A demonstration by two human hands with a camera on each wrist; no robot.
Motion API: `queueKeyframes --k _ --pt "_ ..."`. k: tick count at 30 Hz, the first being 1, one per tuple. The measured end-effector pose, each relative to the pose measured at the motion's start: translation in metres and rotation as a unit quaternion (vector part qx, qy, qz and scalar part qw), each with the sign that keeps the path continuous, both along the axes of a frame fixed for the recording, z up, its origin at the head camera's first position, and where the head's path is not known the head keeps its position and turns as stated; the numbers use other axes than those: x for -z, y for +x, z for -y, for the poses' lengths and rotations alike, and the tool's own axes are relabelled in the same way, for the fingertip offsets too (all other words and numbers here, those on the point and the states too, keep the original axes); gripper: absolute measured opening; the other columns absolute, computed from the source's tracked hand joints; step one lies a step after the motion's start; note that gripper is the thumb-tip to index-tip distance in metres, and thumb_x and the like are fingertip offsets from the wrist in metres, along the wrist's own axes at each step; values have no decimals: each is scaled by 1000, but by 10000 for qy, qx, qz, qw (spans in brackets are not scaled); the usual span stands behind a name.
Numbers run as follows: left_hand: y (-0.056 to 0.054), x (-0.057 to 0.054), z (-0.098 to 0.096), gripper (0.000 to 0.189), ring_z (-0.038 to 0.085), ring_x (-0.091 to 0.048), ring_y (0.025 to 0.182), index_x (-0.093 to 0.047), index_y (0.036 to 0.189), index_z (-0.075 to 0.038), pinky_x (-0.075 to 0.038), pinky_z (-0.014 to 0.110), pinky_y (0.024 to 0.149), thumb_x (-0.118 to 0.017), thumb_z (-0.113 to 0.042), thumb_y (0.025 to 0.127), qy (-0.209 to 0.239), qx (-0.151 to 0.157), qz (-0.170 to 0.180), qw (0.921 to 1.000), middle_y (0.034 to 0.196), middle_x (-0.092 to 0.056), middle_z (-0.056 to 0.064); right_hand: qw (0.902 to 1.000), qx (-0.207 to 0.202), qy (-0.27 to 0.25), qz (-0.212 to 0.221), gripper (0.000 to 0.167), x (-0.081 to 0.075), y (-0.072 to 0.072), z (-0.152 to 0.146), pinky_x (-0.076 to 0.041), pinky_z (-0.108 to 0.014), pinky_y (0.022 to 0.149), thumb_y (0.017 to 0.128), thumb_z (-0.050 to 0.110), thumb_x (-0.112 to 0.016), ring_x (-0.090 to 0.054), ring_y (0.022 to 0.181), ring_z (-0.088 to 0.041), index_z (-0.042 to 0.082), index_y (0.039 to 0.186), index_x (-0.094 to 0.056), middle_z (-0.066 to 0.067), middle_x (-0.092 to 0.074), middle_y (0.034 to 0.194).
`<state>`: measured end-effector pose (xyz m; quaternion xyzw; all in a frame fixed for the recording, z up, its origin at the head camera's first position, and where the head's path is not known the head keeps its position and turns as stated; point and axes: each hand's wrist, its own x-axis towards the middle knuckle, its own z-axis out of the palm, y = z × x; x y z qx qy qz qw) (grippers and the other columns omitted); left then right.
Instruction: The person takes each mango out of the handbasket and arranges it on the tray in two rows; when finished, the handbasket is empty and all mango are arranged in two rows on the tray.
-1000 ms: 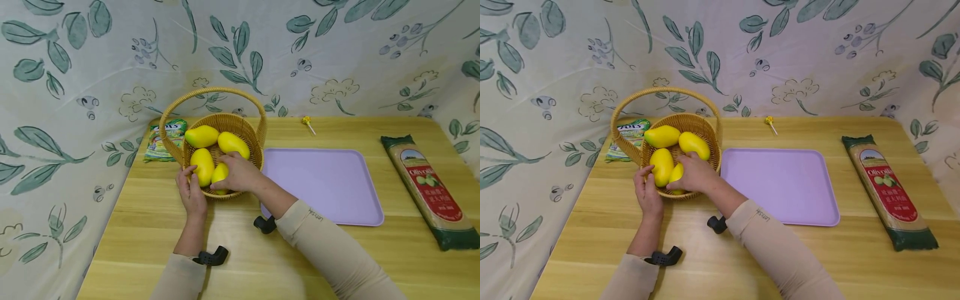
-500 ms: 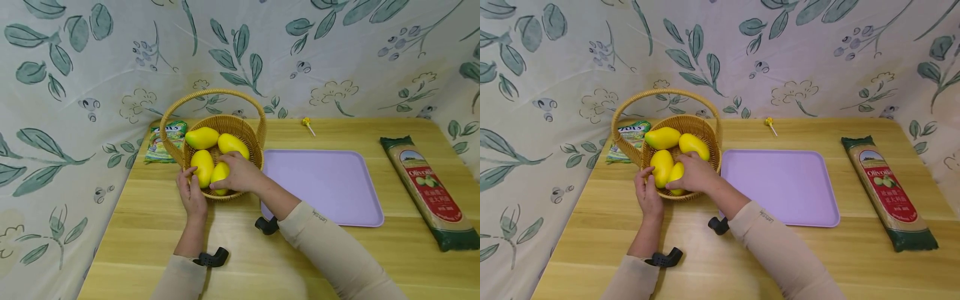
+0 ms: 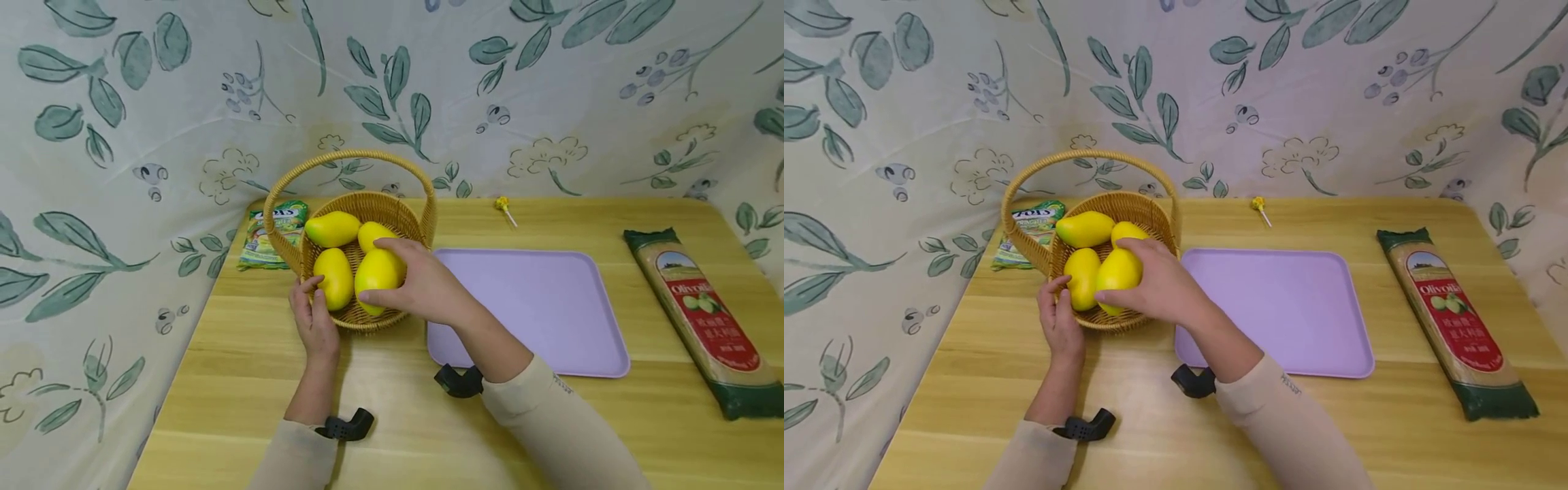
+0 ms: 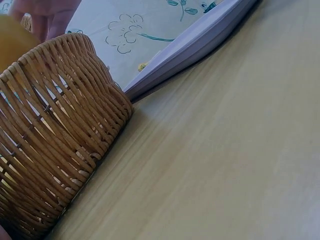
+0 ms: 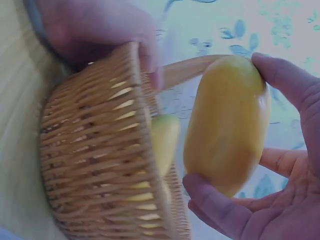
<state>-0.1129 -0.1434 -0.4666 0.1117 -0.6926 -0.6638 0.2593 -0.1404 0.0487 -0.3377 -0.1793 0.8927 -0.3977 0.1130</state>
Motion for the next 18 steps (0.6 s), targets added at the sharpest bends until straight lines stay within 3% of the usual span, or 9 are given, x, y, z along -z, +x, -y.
queueKeyframes --k 5,10,18 --pt "0 0 1 27 32 -19 155 -59 120 1 -9 53 128 -42 -11 103 -21 37 -92 9999 156 -34 16 9991 -299 -192 -220 100 -2 18 -17 -52 -52 101 73 51 -88 -52 128 -28 21 156 -41 -10 -41 154" --pt "1 1 1 27 32 -16 156 -59 120 1 -7 53 128 -42 -11 103 42 7 -43 10000 157 -34 15 9970 -629 48 -454 103 -1 35 -31 -54 -47 98 69 48 -92 -54 124 -27 22 155 -42 -9 -37 153" --pt "0 1 1 26 33 -15 156 -59 119 2 -6 54 128 -43 -11 102 50 4 -54 10000 157 -33 16 9957 -564 384 -633 105 5 36 -44 -53 -49 99 66 42 -95 -56 124 -31 26 155 -41 -14 -30 158"
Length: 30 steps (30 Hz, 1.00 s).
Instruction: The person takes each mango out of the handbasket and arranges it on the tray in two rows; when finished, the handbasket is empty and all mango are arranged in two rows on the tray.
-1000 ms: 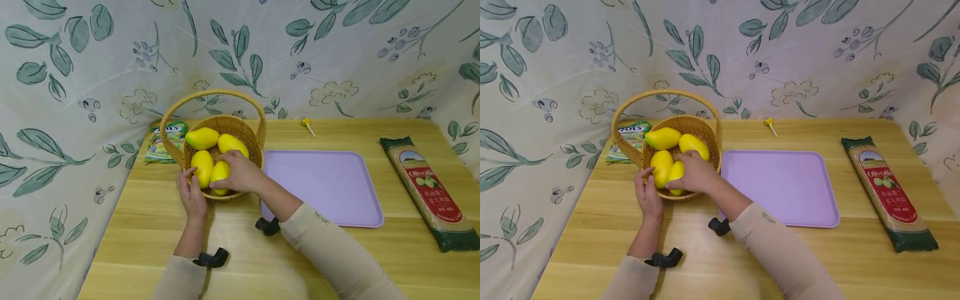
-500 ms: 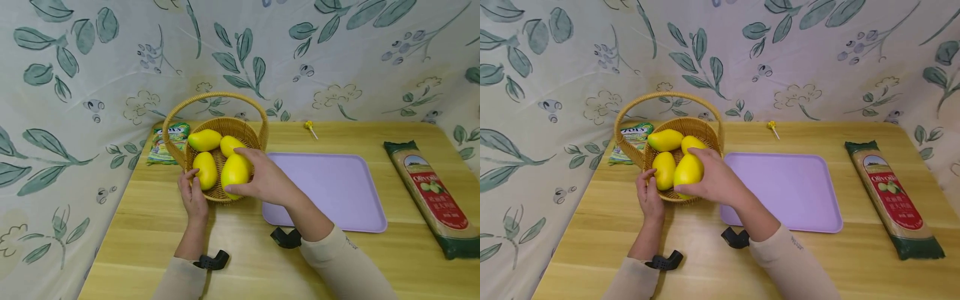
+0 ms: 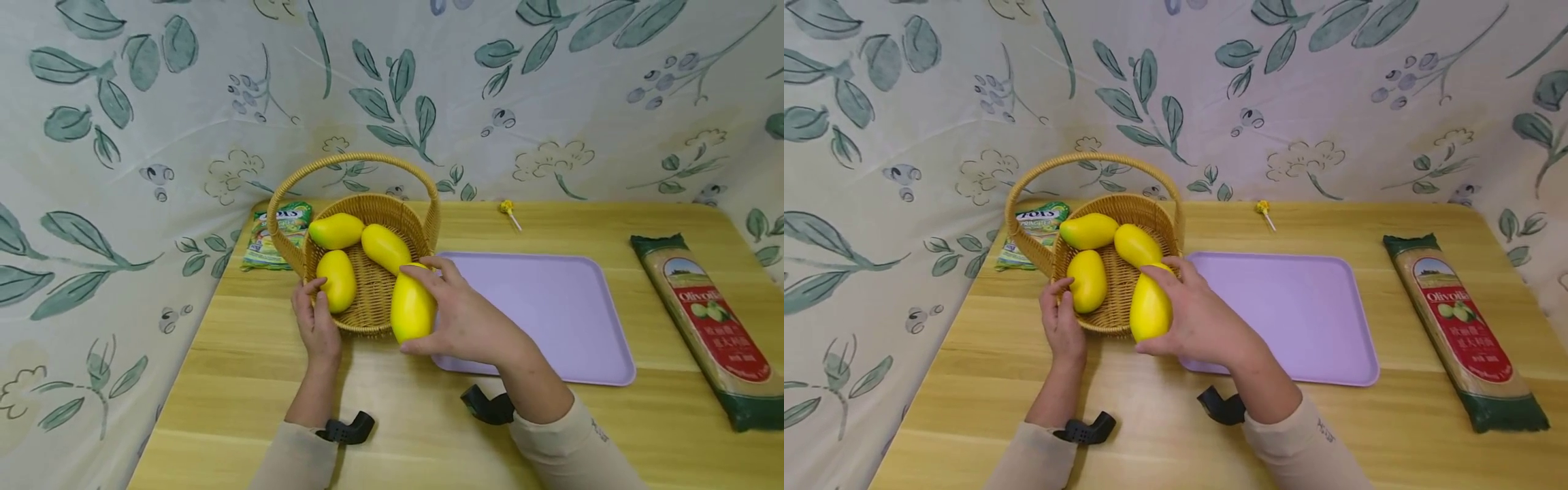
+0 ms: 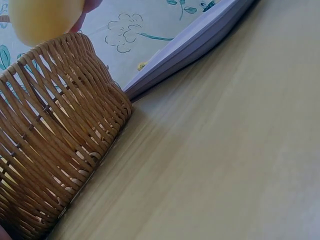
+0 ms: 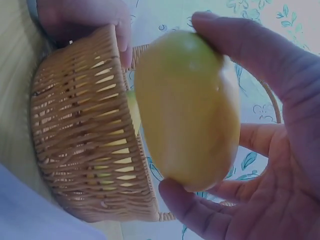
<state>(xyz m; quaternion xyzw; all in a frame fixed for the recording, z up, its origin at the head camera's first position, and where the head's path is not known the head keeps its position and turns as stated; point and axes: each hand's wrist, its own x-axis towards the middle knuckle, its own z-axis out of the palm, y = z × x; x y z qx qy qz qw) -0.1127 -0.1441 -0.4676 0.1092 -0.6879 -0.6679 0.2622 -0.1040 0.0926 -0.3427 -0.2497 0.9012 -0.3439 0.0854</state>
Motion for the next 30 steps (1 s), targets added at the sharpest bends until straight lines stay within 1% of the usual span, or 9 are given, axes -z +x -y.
queueKeyframes --k 5,9,13,15,18,21,23,27,30 --pt "1 0 -2 26 34 -16 156 -59 119 1 -6 54 127 -43 -11 102 -6 21 40 10000 156 -34 17 9989 254 392 -7 105 3 0 -8 -54 -52 97 64 43 -95 -55 126 -37 30 154 -42 -20 -28 159" --pt "2 -1 -2 26 33 -15 156 -59 119 1 -6 55 127 -42 -11 102 19 37 40 10000 155 -34 16 9983 366 463 -9 107 1 -2 -17 -56 -48 92 65 39 -95 -60 117 -33 32 156 -39 -16 -27 160" --pt "1 -1 -1 27 32 -15 156 -59 119 1 -5 54 127 -42 -11 102 -31 37 64 10000 155 -34 15 9972 479 555 111 110 -2 -6 -28 -56 -47 89 67 35 -94 -63 109 -32 30 158 -33 -13 -25 161" --pt "0 -1 -1 27 31 -15 156 -59 120 1 -6 53 128 -42 -11 103 -66 29 73 9999 154 -35 15 9965 571 561 231 114 -3 -9 -34 -55 -49 92 67 32 -94 -61 114 -33 27 160 -29 -11 -23 162" --pt "0 -1 0 27 31 -16 156 -58 120 2 -6 52 128 -41 -11 103 -94 30 63 9999 152 -36 16 9948 767 508 446 120 -2 -15 -42 -50 -57 101 69 29 -94 -54 124 -35 22 163 -20 -11 -21 165" --pt "-1 -1 0 27 32 -17 155 -58 120 2 -6 52 128 -41 -11 103 -129 20 43 9999 151 -37 17 9934 949 364 530 123 3 -24 -48 -45 -62 108 69 27 -94 -48 131 -37 17 163 -15 -12 -20 167" --pt "-1 -1 0 27 32 -18 155 -58 120 2 -7 52 128 -41 -11 103 -129 -5 24 9999 152 -37 17 9930 1049 335 437 122 8 -29 -51 -46 -63 106 70 27 -94 -50 129 -38 17 163 -16 -14 -20 165" --pt "-1 0 0 26 31 -21 154 -58 119 2 -8 51 128 -42 -10 103 -117 -71 -12 9999 150 -39 17 9920 1195 345 209 120 19 -37 -54 -50 -63 99 71 27 -93 -55 120 -43 23 164 -17 -19 -22 161" --pt "-1 0 -1 26 31 -21 154 -58 119 3 -8 51 128 -43 -10 103 -57 -69 -23 10000 151 -38 17 9917 1242 274 173 120 26 -43 -55 -48 -64 102 72 26 -93 -54 122 -43 23 164 -15 -21 -25 159"
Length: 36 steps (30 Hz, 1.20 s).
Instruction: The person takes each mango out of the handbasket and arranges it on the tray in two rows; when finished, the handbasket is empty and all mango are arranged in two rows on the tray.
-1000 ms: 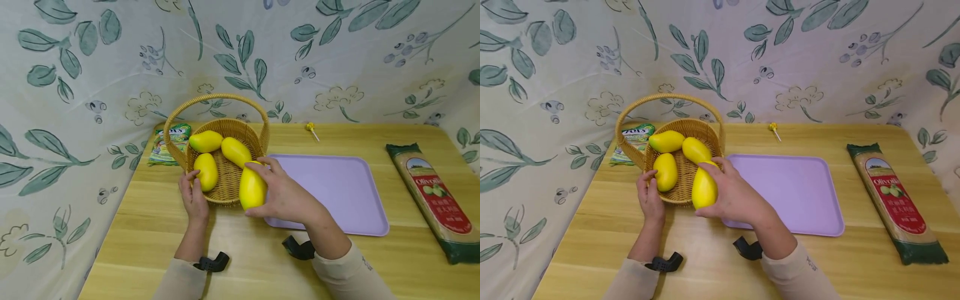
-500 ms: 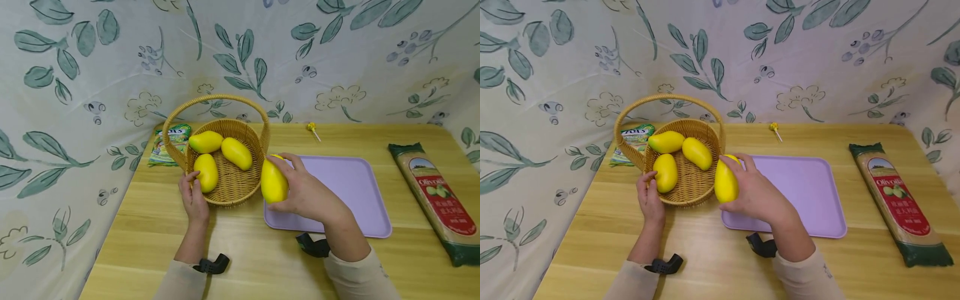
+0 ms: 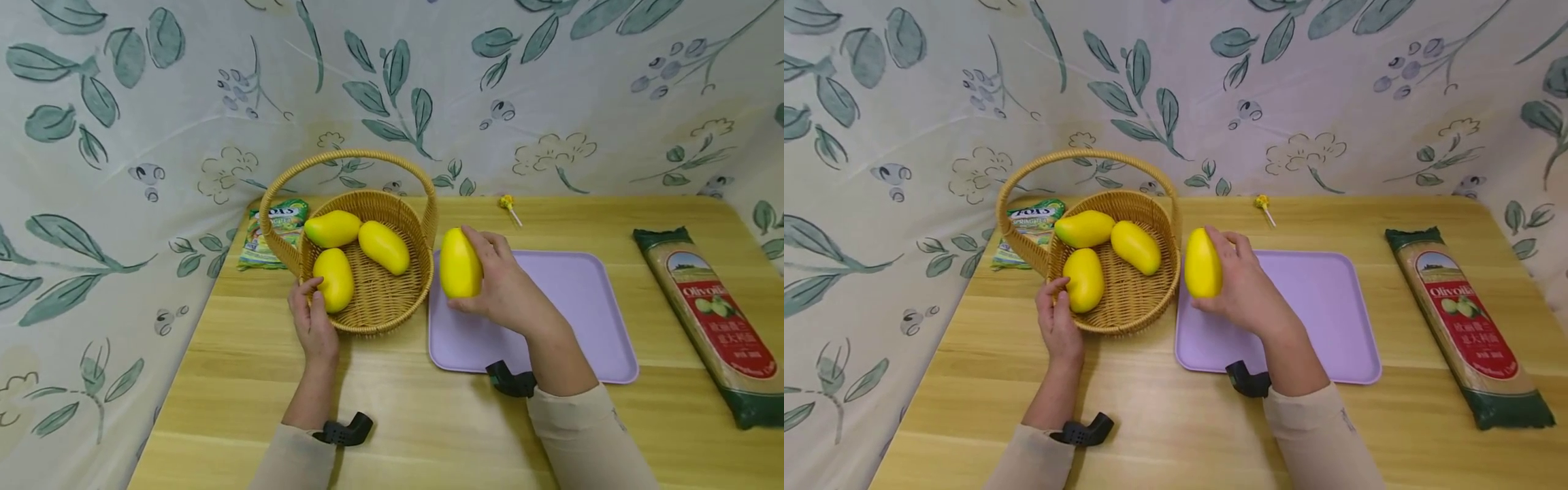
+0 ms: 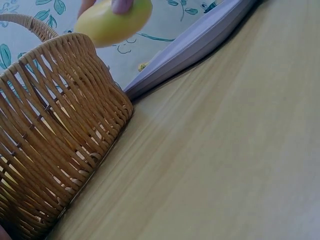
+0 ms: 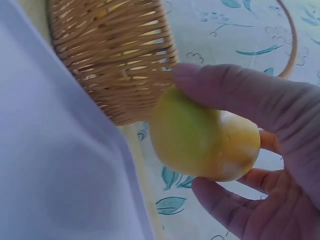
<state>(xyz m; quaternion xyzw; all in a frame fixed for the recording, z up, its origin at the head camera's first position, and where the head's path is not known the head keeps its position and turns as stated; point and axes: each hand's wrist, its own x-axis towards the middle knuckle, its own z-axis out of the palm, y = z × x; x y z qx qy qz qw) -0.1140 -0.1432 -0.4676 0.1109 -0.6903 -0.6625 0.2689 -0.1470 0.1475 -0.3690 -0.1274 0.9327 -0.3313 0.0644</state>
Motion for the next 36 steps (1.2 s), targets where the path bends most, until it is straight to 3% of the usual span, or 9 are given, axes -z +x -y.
queueKeyframes --k 8,17,23,30,36 --pt "0 -1 0 27 30 -18 155 -58 120 2 -6 51 128 -42 -12 103 38 54 45 10000 155 -36 15 9997 68 -167 166 124 15 -12 1 -33 -63 117 72 24 -93 -42 140 -42 6 164 -11 -24 -26 163" --pt "0 -2 1 28 33 -15 156 -57 120 3 -5 54 127 -41 -12 103 37 79 32 10000 155 -35 17 9984 322 -418 214 120 40 -23 5 -48 -57 106 74 26 -92 -54 121 -38 6 164 -14 -27 -37 155" --pt "1 -1 1 27 31 -14 156 -58 120 2 -5 53 128 -41 -12 103 50 77 127 9999 156 -34 15 9976 265 -537 361 118 50 -27 8 -42 -56 112 77 27 -90 -49 133 -37 3 163 -13 -25 -33 161" --pt "2 -1 1 27 31 -13 157 -57 121 1 -4 53 128 -41 -11 103 40 89 216 9997 157 -33 14 9977 305 -433 428 119 51 -27 9 -35 -58 118 79 33 -89 -40 144 -40 1 163 -11 -26 -29 164" --pt "2 -1 1 28 32 -13 157 -57 121 1 -4 53 128 -41 -12 103 8 93 209 9997 156 -34 15 9961 454 -610 447 118 53 -28 10 -45 -55 110 79 31 -89 -51 133 -39 1 163 -11 -26 -34 161"
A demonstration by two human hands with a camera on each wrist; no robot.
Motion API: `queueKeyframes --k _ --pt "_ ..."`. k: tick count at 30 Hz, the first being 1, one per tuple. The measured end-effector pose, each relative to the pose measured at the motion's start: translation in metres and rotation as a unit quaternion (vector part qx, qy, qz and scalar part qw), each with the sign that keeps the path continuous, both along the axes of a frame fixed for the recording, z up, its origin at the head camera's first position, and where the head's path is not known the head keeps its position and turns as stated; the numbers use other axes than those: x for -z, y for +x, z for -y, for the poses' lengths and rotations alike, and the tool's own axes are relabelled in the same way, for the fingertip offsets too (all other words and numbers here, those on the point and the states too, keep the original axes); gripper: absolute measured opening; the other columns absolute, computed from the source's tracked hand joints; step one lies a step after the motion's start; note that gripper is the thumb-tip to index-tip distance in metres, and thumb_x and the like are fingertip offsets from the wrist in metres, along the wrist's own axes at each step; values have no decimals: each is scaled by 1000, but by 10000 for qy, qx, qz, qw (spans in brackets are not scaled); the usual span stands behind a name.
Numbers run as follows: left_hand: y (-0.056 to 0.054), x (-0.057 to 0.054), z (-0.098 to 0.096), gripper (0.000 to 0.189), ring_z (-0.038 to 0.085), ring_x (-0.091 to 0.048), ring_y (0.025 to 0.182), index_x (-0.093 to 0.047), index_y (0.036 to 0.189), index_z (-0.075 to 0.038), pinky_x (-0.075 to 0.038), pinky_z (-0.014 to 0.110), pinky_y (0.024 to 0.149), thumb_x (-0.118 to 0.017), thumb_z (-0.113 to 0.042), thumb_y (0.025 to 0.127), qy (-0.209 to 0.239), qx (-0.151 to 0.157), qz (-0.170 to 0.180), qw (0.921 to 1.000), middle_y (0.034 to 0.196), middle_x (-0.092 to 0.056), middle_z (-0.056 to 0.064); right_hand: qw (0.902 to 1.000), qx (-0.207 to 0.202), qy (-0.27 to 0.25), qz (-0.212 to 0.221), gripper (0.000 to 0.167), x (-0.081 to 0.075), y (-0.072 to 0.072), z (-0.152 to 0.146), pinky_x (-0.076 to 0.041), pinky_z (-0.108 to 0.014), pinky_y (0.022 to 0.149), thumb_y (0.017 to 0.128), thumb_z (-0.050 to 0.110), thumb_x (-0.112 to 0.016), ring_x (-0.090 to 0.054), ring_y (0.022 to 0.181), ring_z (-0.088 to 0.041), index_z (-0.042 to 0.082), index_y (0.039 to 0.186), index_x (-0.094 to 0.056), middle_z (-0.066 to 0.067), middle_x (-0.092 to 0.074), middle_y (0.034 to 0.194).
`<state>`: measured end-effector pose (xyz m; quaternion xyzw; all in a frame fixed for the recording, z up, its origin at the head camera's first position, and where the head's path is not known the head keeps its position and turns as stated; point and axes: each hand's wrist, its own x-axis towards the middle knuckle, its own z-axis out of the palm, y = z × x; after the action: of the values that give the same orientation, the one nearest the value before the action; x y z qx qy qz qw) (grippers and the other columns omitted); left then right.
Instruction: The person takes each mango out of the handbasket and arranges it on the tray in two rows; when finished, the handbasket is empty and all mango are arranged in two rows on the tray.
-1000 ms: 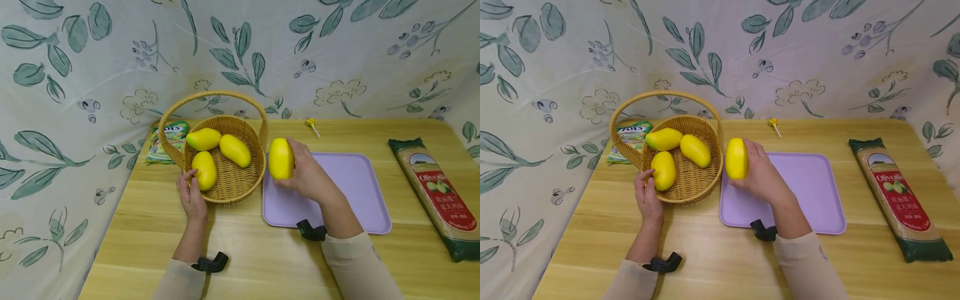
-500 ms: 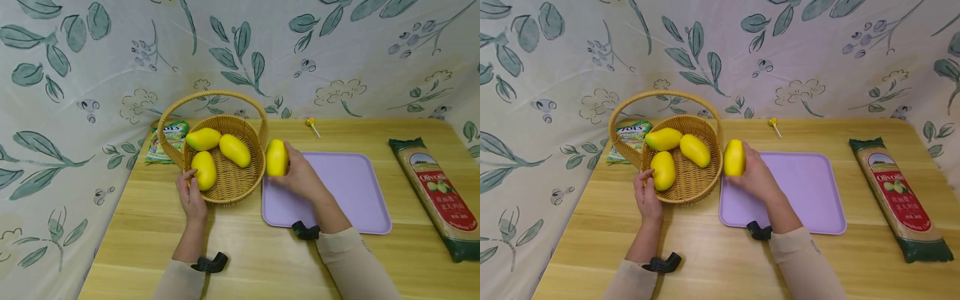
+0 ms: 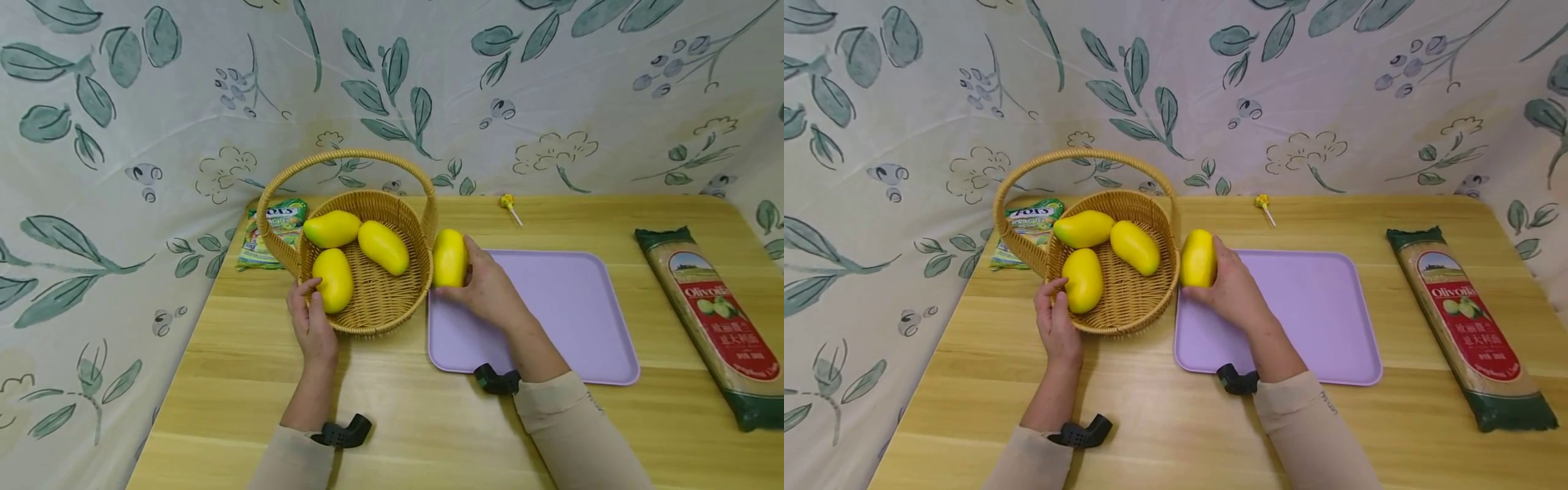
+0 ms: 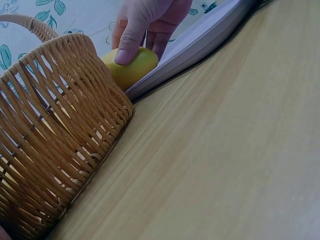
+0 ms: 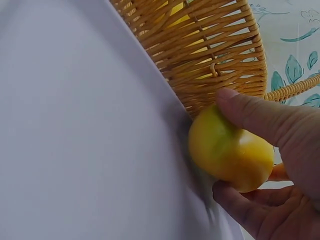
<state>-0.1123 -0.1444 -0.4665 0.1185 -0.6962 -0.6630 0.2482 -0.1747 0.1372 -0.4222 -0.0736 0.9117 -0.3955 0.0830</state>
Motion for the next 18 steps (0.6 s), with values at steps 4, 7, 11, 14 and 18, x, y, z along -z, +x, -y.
queueKeyframes --k 4,7,11,14,18 --pt "0 -1 0 28 32 -13 157 -57 121 2 -4 52 128 -41 -12 103 13 25 -56 10000 155 -35 15 10000 44 -67 -33 118 3 0 1 -51 -52 104 79 31 -88 -56 126 -38 1 163 -11 -26 -39 157" --pt "0 0 -1 28 32 -12 157 -57 121 3 -5 53 128 -41 -12 103 43 53 -124 9999 154 -34 16 10000 42 -33 -31 117 5 0 1 -52 -52 102 81 32 -87 -58 125 -38 1 163 -11 -27 -40 156" --pt "1 -1 -1 29 33 -11 157 -56 121 3 -4 53 128 -41 -13 103 74 72 -167 9998 155 -33 16 10000 55 25 34 114 5 0 1 -51 -53 103 83 33 -85 -58 125 -39 2 163 -11 -27 -42 155" --pt "1 -2 -1 29 32 -11 157 -56 121 2 -4 52 128 -40 -13 103 93 77 -155 9998 156 -33 15 9999 75 55 110 113 4 -1 1 -51 -53 103 84 33 -85 -58 125 -39 3 163 -11 -25 -42 155" --pt "1 -2 -1 29 31 -12 157 -57 122 2 -5 52 128 -40 -13 103 72 81 -150 9998 156 -33 15 9998 73 46 186 112 3 0 1 -51 -53 102 84 34 -84 -57 124 -38 4 164 -10 -25 -43 154"
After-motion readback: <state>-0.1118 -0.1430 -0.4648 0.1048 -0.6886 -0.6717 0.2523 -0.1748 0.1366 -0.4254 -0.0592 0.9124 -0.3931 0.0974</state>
